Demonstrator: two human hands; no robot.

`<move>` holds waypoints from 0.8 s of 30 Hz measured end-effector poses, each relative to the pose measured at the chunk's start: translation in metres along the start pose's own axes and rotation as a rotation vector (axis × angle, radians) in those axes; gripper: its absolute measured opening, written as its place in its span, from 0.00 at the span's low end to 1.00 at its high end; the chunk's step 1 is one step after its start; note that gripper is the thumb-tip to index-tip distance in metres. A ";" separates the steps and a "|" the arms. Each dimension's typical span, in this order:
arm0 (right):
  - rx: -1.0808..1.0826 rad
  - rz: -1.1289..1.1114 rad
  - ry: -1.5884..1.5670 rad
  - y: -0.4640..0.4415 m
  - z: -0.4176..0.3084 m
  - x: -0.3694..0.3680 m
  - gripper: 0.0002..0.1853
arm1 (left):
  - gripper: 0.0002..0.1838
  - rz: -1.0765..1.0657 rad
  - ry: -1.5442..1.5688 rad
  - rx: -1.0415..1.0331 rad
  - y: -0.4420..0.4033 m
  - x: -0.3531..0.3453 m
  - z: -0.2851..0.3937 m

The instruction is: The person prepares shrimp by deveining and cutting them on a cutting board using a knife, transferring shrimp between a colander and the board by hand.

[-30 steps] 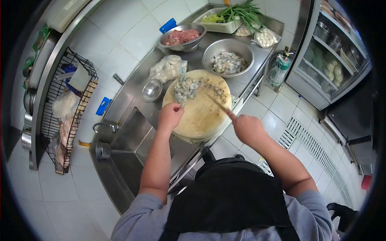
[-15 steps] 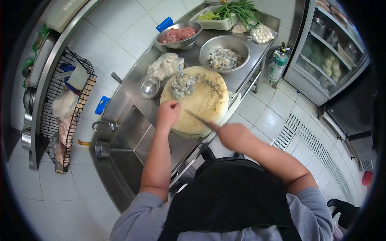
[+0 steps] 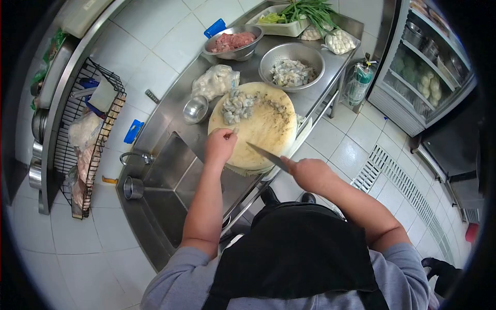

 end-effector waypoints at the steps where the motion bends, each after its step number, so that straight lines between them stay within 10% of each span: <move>1: 0.005 -0.008 -0.001 -0.003 0.007 -0.007 0.35 | 0.13 0.001 0.003 -0.002 -0.003 -0.008 -0.001; 5: -0.220 0.153 -0.009 -0.002 0.042 0.017 0.38 | 0.11 -0.012 -0.057 -0.120 0.010 -0.037 0.017; 10: 0.012 0.378 -0.527 0.004 0.031 -0.007 0.27 | 0.10 -0.112 -0.370 -0.061 0.015 -0.078 0.003; 15: -0.307 0.064 -1.037 0.072 0.069 -0.050 0.30 | 0.12 -0.025 -0.207 -0.124 0.017 -0.065 0.000; 24: -0.088 0.332 0.005 0.059 0.046 -0.033 0.36 | 0.10 -0.082 -0.153 -0.093 0.015 -0.084 -0.005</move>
Point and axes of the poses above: each hand's wrist, its own y-axis away from the middle knuckle, its own x-axis out of the back of the hand, z = x × y, the point moved 7 cm from there along -y, towards the middle knuckle, and after that the axes turned 15 degrees about x, right-handed, at the moved point
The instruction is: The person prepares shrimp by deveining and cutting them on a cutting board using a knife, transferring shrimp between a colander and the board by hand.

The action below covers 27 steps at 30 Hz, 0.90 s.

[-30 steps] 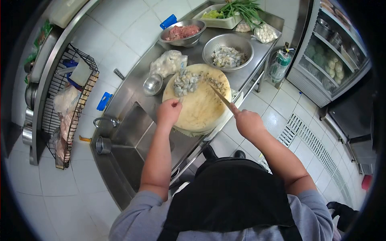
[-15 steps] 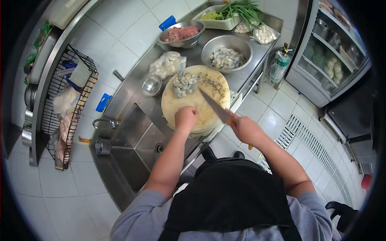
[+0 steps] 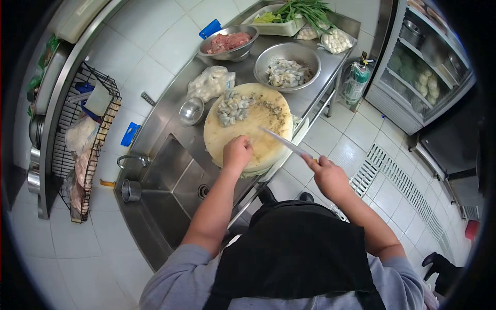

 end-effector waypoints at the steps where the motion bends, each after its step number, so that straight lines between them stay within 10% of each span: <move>1: 0.026 0.013 0.094 -0.004 -0.001 -0.014 0.37 | 0.10 -0.003 -0.001 -0.004 0.002 0.001 0.004; 27: -0.283 -0.219 -1.128 -0.016 -0.018 -0.020 0.30 | 0.08 -0.071 0.155 -0.056 0.003 -0.012 0.004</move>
Point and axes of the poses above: each hand's wrist, its own y-axis away from the middle knuckle, its own x-axis out of the back of the hand, z = x × y, the point moved 7 cm from there along -y, towards the middle knuckle, and after that the axes turned 15 degrees about x, right-handed, at the moved point
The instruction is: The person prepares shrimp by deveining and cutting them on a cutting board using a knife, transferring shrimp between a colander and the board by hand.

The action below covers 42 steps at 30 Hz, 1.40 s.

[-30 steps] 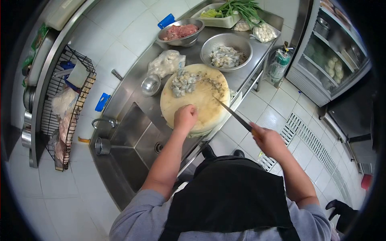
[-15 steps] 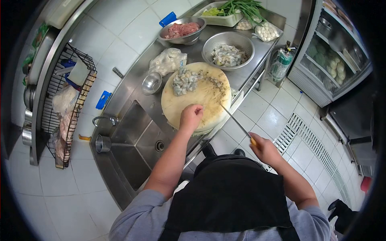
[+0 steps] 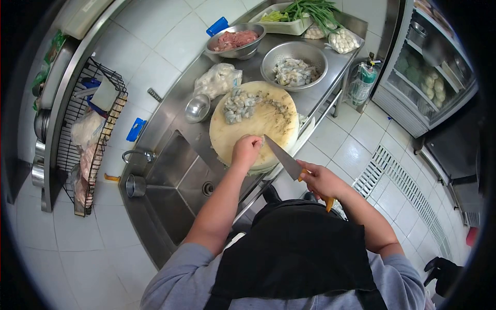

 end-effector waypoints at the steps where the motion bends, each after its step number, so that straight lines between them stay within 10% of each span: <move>1: -0.003 -0.011 -0.009 0.000 -0.003 -0.001 0.30 | 0.08 0.003 0.001 0.003 -0.001 -0.001 -0.002; 42: -0.036 -0.058 0.069 0.036 -0.016 0.018 0.28 | 0.08 -0.124 -0.013 0.215 0.000 0.001 -0.002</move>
Point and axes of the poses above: each hand's wrist, its own y-axis away from the middle knuckle, its own x-axis out of the back of the hand, z = x × y, the point moved 7 cm from there along -y, towards the middle knuckle, and after that the axes turned 15 degrees about x, right-handed, at the moved point
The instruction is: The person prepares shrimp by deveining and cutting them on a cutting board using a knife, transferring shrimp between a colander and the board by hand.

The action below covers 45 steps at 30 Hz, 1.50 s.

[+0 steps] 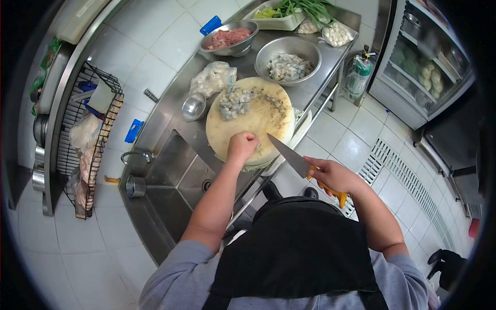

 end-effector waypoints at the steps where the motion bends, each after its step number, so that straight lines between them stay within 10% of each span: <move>1: 0.011 0.013 -0.013 -0.003 -0.001 -0.001 0.29 | 0.08 -0.002 -0.001 -0.003 -0.002 -0.002 -0.002; 19: 0.013 -0.009 0.070 -0.024 -0.002 -0.019 0.30 | 0.08 0.215 0.046 0.016 -0.016 0.030 -0.029; 24: 0.009 -0.017 0.092 -0.028 -0.003 -0.018 0.31 | 0.09 0.024 -0.188 -0.412 0.028 0.014 0.021; 45: 0.050 -0.056 0.246 -0.037 -0.014 -0.016 0.31 | 0.06 0.140 -0.340 -0.218 0.008 0.074 -0.035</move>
Point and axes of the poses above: each hand's wrist, its own y-axis away from the middle knuckle, its own x-axis out of the back of the hand, z = x × y, the point moved 7 cm from there along -y, towards the middle knuckle, and after that the axes turned 15 degrees about x, right-handed, at the moved point
